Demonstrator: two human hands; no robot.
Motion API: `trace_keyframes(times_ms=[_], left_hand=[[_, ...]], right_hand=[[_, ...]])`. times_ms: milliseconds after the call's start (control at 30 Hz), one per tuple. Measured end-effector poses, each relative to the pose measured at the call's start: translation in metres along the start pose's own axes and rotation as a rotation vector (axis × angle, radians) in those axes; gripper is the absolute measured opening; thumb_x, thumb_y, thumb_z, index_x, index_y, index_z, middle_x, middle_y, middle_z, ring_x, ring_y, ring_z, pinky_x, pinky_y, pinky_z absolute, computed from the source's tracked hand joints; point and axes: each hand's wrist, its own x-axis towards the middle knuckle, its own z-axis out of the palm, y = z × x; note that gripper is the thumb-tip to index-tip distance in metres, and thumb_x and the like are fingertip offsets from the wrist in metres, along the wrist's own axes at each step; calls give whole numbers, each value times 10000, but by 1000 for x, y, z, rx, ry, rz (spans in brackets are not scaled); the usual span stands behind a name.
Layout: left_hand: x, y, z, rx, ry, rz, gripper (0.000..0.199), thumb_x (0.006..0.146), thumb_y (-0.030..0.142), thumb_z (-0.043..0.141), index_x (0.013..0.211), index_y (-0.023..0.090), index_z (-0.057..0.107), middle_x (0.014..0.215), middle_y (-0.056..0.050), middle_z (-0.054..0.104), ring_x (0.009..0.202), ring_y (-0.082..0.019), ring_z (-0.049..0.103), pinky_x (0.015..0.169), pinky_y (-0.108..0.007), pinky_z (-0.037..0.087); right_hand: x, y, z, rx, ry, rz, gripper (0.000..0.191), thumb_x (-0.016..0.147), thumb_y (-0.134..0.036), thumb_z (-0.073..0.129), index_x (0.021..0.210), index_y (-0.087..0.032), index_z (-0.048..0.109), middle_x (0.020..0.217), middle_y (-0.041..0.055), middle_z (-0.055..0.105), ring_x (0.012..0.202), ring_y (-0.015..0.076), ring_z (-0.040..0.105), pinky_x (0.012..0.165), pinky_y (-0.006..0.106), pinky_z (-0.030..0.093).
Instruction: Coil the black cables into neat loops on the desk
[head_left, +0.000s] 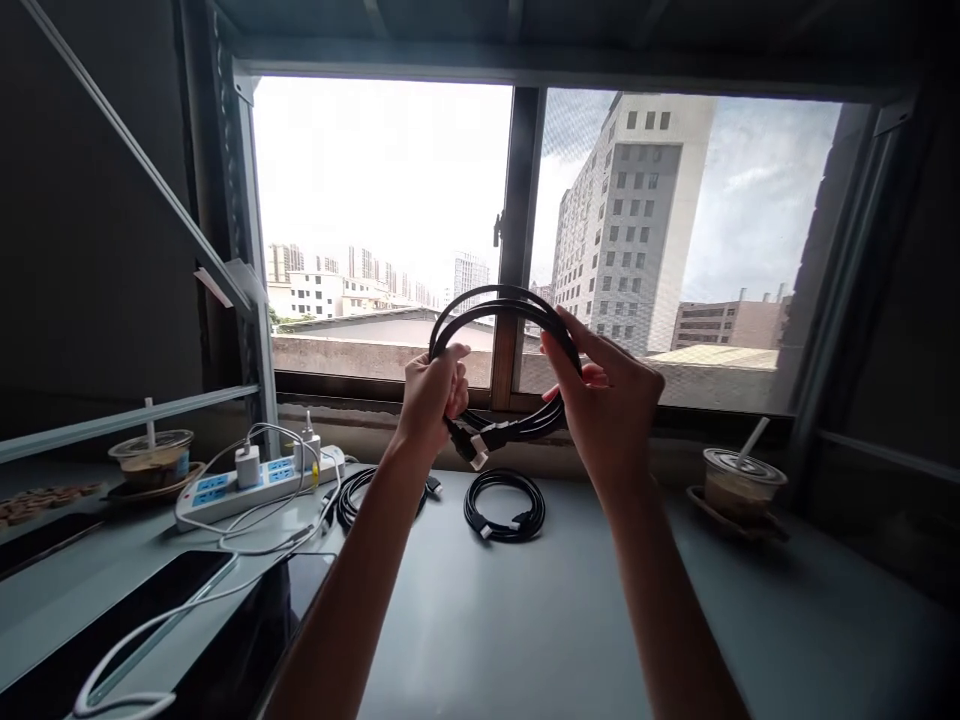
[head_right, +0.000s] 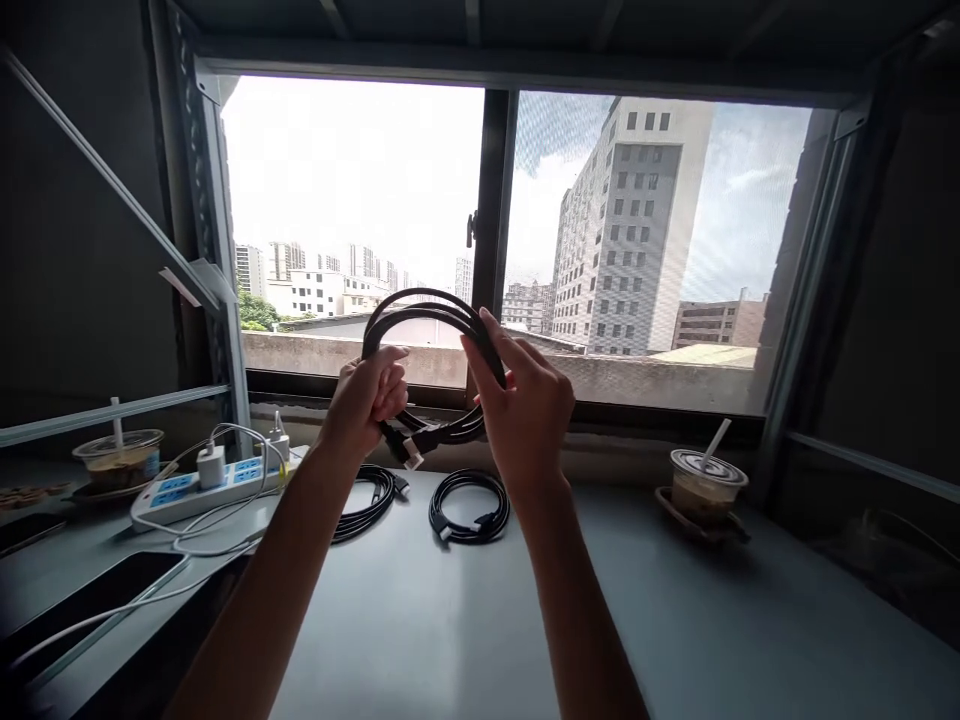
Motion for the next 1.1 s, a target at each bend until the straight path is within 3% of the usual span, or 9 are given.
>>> trace_keyframes(times_ms=[167,300,367,500,567,767,867,967,1100], left_hand=[[-4,0,4,131,-95,-56,456,724,212,558,363,182,281,297,82,229,266,-39,332,352,-187,242],[1,-4,-1,311,-67,-12,434,761,278,533,388,179,335,303,60,325,343,-86,508,457,-187,382],[5,-6,-5,417,-39,46,368,765,332,534,457,179,402,330,48,402,373,-117,554,455,-198,393],[8,-8,-12,776,66,319,216,721,316,569,568,181,498,330,69,420,310,-115,502,403,-204,348],[8,-8,-15,880,22,338,233,713,285,566,522,181,482,308,70,394,277,-97,453,395,-204,335],[8,0,-19,548,-280,-107,433,745,250,577,416,189,302,302,85,278,264,-6,230,345,-174,181],[8,9,-19,287,-407,-260,438,810,221,526,451,187,277,340,101,205,286,13,154,347,-165,110],[6,17,-17,121,-396,-271,407,855,221,484,501,185,286,361,108,175,285,9,125,334,-165,85],[3,20,-13,-33,-297,-267,447,884,345,478,531,189,252,368,109,169,278,6,123,305,-163,93]], right_hand=[[6,17,-3,-94,-108,98,374,854,-499,474,984,-209,672,623,-1,633,485,122,559,490,228,392],[7,25,2,-49,-193,188,404,854,-534,440,908,-196,656,520,-18,554,450,118,532,475,219,368],[6,24,3,-24,-217,205,424,852,-543,431,942,-198,661,506,-22,537,431,112,511,473,220,363],[3,16,3,48,-319,187,426,834,-536,463,1002,-208,677,491,-31,525,430,102,495,485,218,362],[1,14,5,73,-376,172,413,819,-531,495,1025,-226,683,491,-34,530,460,106,511,497,216,363],[-5,19,18,60,-388,196,374,814,-529,516,1064,-299,672,559,-37,596,488,110,536,546,228,392],[-6,22,22,-62,-320,146,331,818,-465,536,1083,-305,654,735,-13,664,603,140,594,622,261,429],[-6,24,21,-169,-268,87,364,792,-297,575,1155,-281,599,984,16,659,692,153,609,683,290,454],[-6,28,18,-192,-370,55,521,773,-180,538,1289,-240,492,1028,60,631,728,167,605,710,315,477]])
